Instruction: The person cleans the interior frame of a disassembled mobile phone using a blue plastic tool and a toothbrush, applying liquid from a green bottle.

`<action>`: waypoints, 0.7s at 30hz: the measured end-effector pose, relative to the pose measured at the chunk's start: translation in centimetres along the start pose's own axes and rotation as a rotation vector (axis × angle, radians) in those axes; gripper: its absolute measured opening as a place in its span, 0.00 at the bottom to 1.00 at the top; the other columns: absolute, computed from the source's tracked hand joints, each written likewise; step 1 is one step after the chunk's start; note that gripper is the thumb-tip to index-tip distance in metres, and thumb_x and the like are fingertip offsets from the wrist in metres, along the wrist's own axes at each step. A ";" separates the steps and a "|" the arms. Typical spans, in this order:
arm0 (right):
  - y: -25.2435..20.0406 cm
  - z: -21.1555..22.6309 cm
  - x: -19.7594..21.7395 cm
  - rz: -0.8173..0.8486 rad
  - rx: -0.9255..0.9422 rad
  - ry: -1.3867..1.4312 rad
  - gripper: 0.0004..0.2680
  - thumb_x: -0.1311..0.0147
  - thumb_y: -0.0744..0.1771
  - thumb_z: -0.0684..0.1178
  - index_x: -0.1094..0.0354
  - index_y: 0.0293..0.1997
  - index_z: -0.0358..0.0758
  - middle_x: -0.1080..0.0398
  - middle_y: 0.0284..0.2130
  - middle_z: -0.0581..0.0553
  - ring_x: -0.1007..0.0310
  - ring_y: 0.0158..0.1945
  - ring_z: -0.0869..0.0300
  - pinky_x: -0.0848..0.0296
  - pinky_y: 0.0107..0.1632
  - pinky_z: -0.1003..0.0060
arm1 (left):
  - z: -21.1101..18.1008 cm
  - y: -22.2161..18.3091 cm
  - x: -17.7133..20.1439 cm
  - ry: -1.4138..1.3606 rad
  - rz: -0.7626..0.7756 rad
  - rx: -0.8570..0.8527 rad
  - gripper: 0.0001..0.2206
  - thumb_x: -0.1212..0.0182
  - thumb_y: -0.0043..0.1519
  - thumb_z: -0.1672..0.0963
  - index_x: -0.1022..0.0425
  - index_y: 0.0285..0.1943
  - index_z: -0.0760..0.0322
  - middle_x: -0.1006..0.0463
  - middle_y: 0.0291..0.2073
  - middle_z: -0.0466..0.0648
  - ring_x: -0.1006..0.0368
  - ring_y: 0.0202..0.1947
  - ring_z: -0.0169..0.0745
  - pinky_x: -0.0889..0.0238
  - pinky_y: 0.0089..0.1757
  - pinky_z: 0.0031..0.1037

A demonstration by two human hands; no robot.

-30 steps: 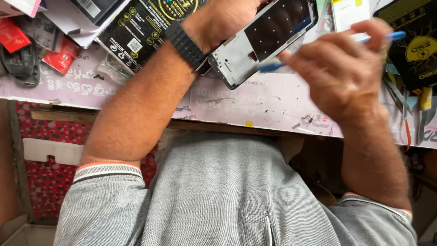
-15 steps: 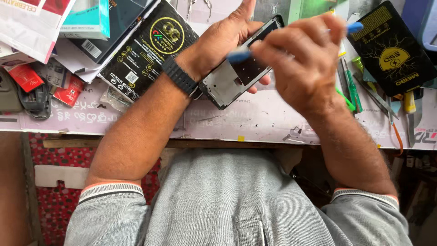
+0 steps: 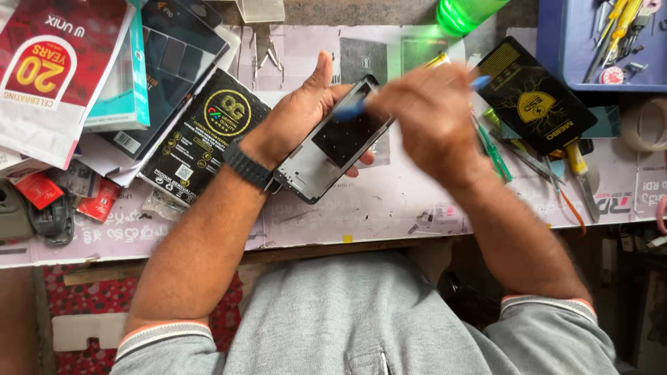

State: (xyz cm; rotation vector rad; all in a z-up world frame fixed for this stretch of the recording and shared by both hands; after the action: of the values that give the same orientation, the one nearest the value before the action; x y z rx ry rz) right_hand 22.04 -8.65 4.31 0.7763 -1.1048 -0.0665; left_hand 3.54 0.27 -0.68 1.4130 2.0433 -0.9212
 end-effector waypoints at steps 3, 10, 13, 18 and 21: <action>-0.1 0.1 0.7 -0.032 -0.109 -0.037 0.05 0.41 0.70 0.37 0.23 0.47 0.40 0.24 0.41 0.47 0.27 0.45 0.56 0.40 0.53 0.58 | 0.0 -0.2 0.2 0.001 -0.016 -0.027 0.45 0.62 0.60 0.31 0.31 0.66 0.69 0.22 0.48 0.57 0.18 0.39 0.53 0.20 0.36 0.38; 0.0 -0.7 -0.6 -0.023 -0.036 0.011 0.03 0.38 0.71 0.38 0.24 0.43 0.41 0.23 0.39 0.48 0.25 0.43 0.58 0.39 0.54 0.62 | 0.2 -0.3 0.0 0.013 -0.047 -0.037 0.44 0.64 0.59 0.33 0.31 0.66 0.70 0.22 0.49 0.58 0.18 0.39 0.52 0.20 0.35 0.36; -0.4 -0.2 -1.8 -0.010 0.056 0.117 0.05 0.40 0.70 0.36 0.25 0.44 0.42 0.24 0.40 0.49 0.23 0.44 0.58 0.34 0.56 0.64 | -0.1 -0.2 0.0 0.035 -0.045 -0.032 0.45 0.63 0.59 0.32 0.31 0.65 0.71 0.20 0.49 0.59 0.17 0.40 0.52 0.19 0.35 0.37; -0.7 -1.6 0.0 -0.069 -0.097 -0.085 0.06 0.40 0.70 0.37 0.24 0.50 0.42 0.25 0.42 0.49 0.28 0.46 0.55 0.40 0.56 0.56 | 0.0 -0.3 -0.2 0.048 -0.060 -0.071 0.44 0.61 0.59 0.33 0.31 0.66 0.71 0.21 0.45 0.57 0.18 0.39 0.53 0.19 0.35 0.39; -1.2 -1.9 0.4 -0.027 -0.092 -0.067 0.05 0.40 0.71 0.38 0.24 0.49 0.42 0.26 0.40 0.51 0.29 0.48 0.56 0.40 0.58 0.55 | -0.3 -0.3 -0.2 0.062 -0.038 -0.059 0.43 0.61 0.58 0.33 0.32 0.67 0.68 0.21 0.46 0.56 0.18 0.39 0.52 0.20 0.35 0.39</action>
State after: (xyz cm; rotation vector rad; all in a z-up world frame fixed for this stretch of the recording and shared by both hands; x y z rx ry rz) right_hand 24.16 -8.72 3.53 0.7105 -1.1466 -0.1663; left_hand 3.29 0.30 -0.31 1.3919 2.1321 -0.8354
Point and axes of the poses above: each hand's wrist, its own y-axis towards the middle knuckle, its own x-axis out of the back of the hand, z = x × y, the point moved 2 cm from there along y, towards the middle knuckle
